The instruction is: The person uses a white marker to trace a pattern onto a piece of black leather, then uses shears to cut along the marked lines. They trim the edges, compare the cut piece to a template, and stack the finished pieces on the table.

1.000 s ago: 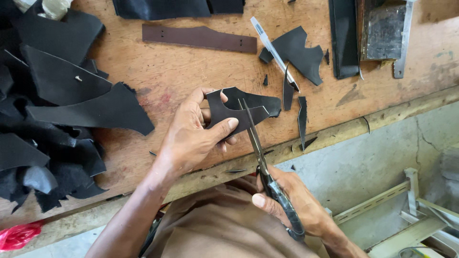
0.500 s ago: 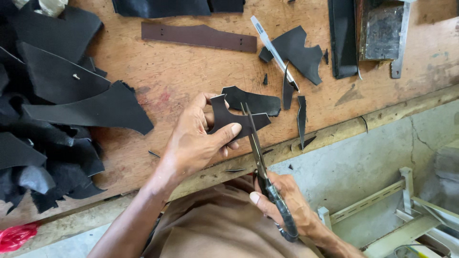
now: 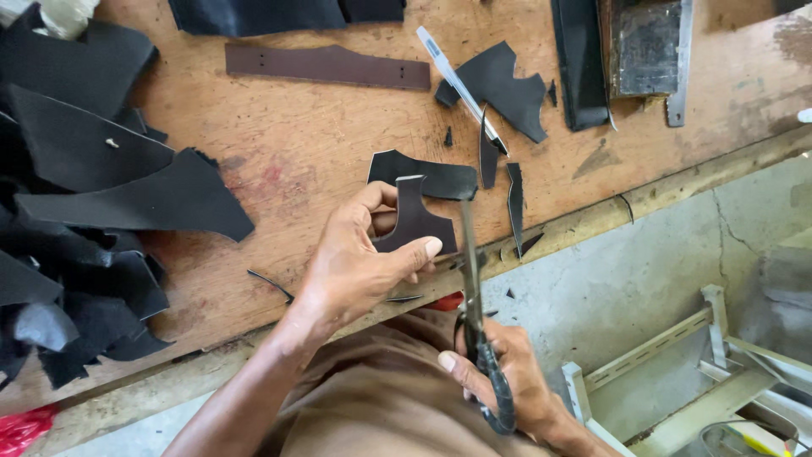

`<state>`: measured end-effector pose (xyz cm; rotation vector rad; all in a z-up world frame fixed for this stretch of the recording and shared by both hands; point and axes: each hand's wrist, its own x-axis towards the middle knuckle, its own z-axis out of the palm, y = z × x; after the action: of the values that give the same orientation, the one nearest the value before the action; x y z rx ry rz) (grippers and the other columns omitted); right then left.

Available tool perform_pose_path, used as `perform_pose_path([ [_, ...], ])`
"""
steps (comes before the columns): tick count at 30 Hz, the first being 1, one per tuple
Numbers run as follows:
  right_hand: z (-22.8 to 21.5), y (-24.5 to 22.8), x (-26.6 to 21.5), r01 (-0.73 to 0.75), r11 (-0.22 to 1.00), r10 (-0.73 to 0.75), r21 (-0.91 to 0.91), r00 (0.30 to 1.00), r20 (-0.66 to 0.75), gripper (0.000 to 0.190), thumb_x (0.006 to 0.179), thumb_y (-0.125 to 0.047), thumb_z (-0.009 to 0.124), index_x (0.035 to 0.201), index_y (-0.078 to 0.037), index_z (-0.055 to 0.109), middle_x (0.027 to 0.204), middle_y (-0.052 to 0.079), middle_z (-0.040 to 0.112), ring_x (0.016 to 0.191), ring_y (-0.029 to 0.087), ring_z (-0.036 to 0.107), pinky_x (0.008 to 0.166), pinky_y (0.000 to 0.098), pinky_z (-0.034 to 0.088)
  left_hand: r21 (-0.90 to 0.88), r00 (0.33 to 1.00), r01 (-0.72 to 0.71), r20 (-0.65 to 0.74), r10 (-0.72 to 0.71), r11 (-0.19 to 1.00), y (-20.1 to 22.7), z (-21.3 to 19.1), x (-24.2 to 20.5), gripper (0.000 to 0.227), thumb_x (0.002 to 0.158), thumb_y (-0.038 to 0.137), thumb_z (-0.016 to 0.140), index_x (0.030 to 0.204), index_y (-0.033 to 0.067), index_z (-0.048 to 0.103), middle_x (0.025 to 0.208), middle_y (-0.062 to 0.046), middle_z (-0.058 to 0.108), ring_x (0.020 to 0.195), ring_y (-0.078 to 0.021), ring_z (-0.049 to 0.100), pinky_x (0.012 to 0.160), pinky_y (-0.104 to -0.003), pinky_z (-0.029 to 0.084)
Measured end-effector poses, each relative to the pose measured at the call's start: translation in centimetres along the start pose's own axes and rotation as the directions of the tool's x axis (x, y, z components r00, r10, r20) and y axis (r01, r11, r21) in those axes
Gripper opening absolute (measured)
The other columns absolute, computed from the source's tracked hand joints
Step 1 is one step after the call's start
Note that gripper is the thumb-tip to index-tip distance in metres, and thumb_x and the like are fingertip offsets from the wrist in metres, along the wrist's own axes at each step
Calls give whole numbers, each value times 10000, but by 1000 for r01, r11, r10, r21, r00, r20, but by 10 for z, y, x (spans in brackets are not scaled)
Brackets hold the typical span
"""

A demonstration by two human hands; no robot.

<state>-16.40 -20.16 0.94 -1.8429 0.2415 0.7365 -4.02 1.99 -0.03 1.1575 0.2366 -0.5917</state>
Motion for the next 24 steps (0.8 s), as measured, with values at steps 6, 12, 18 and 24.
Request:
perform_pose_path([
  [6, -21, -20, -1, -14, 970, -27, 243, 986, 162, 373, 920, -376, 723, 957, -34, 581, 776, 23, 578, 730, 119, 585, 657, 276, 493, -173, 998, 9, -65, -20, 985, 13, -9, 1, 401, 752, 0, 816, 1144, -27, 739, 978, -68, 806, 828, -103, 760, 763, -249, 658],
  [12, -27, -35, 2, -79, 992, 59, 94, 977, 207, 387, 864, -390, 725, 1004, -58, 586, 791, 9, 521, 747, 136, 524, 677, 292, 460, 10, 999, 28, -26, -28, 1000, 14, -15, 17, 314, 918, 41, 676, 1223, -32, 696, 1037, -59, 787, 849, -84, 741, 757, -262, 686],
  [18, -29, -48, 22, -3, 1000, 7, -17, 978, 209, 385, 938, -420, 659, 864, -45, 609, 659, 3, 600, 605, 111, 630, 578, 285, 525, -88, 997, -78, -5, 78, 993, 5, -12, 39, 398, 930, -5, 659, 1262, -49, 443, 927, -149, 747, 789, -148, 718, 678, -296, 640],
  [24, -17, -60, 30, -181, 970, 161, 164, 979, 128, 373, 890, -376, 701, 909, -16, 604, 666, 37, 602, 607, 135, 631, 559, 299, 534, -67, 999, -23, -26, 21, 998, 7, -25, 46, 355, 965, 20, 651, 1277, -30, 490, 940, -123, 769, 806, -98, 693, 746, -242, 597],
])
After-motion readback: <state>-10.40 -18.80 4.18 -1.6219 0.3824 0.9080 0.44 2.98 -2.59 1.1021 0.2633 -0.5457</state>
